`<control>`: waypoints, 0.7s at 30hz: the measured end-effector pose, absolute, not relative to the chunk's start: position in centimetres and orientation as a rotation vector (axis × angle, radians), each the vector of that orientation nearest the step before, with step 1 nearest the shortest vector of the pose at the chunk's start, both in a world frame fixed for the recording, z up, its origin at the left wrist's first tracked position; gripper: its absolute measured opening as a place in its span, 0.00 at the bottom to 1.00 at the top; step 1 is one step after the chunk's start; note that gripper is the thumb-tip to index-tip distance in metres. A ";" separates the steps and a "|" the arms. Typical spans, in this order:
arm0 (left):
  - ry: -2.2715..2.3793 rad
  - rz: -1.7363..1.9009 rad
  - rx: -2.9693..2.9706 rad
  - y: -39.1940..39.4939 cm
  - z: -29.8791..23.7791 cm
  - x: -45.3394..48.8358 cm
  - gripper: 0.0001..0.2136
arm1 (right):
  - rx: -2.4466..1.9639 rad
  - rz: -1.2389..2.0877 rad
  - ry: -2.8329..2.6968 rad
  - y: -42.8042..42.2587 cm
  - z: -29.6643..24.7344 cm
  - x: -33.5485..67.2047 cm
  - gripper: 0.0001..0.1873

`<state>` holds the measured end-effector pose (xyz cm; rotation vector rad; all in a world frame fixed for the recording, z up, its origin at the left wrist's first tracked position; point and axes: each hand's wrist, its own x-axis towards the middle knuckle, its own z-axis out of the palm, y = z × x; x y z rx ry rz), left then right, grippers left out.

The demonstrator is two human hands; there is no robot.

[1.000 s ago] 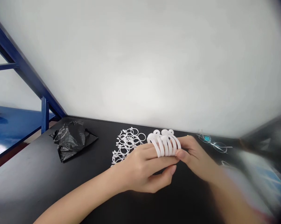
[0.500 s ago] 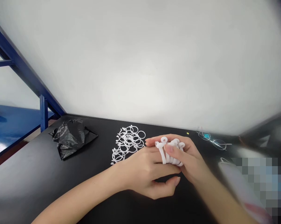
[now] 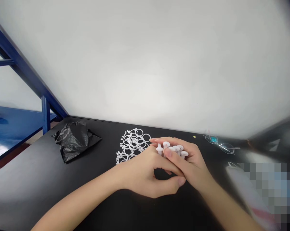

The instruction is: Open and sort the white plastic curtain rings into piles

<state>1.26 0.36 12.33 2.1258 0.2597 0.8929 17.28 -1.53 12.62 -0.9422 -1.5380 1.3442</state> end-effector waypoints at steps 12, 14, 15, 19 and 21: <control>-0.079 0.628 1.280 0.8 11.9 0.6 0.15 | -0.517 2.022 -1.329 1.2 11.0 20.4 0.25; -0.116 0.611 1.199 1.2 11.6 0.8 0.15 | -0.470 2.124 -1.207 0.9 10.1 19.4 0.22; -0.127 0.609 1.166 1.3 11.4 0.8 0.15 | -0.455 2.152 -1.179 0.7 9.7 19.0 0.22; -0.156 0.607 1.034 1.6 10.7 1.1 0.14 | -0.413 2.237 -1.241 0.3 8.1 18.4 0.24; -0.192 0.599 0.950 1.8 10.3 1.2 0.14 | -0.411 2.259 -1.253 0.2 7.5 18.4 0.27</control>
